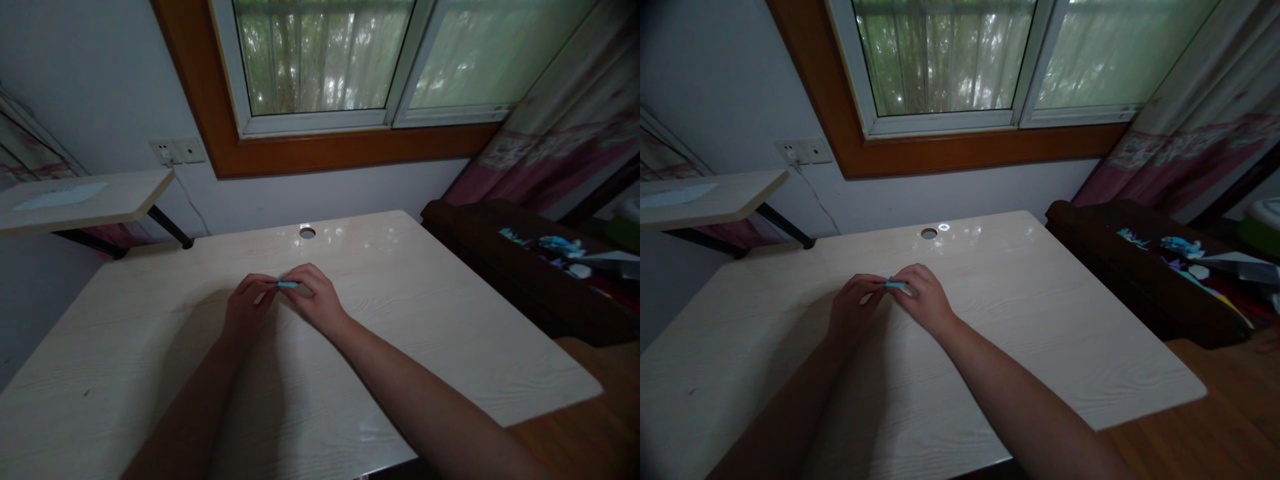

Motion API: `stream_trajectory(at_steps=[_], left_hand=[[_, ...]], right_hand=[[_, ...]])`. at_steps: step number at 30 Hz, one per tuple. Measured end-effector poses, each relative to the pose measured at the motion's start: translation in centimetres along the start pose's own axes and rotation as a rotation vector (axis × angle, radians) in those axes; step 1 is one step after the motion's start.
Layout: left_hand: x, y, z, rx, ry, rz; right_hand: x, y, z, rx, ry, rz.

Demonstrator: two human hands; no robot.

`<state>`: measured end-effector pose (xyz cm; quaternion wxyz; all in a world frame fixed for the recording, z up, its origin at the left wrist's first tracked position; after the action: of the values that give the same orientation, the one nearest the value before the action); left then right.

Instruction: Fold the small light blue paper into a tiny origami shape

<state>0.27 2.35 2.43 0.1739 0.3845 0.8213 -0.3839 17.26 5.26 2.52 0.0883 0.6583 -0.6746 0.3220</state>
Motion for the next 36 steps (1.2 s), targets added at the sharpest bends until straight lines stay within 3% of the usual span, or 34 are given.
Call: stream_trajectory(at_steps=[22,36], left_hand=[[-0.12,0.05,-0.09,0.035,0.022,0.005],[0.04,0.14,-0.02,0.052,-0.034,0.022]], right_hand=[[0.08,-0.01,-0.01,-0.006,0.038,-0.048],[-0.03,0.02,0.09,0.011,0.032,-0.025]])
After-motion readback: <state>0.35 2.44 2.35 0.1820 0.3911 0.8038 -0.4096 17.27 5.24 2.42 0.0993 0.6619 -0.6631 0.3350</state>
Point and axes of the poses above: each hand's wrist, its own z-axis away from the middle knuckle, its own y-axis out of the palm, x = y × z, the point moved 3 cm from there along -z, towards the middle knuckle, and after that the axes turned 10 degrees about -y, right-handed, at the moved point
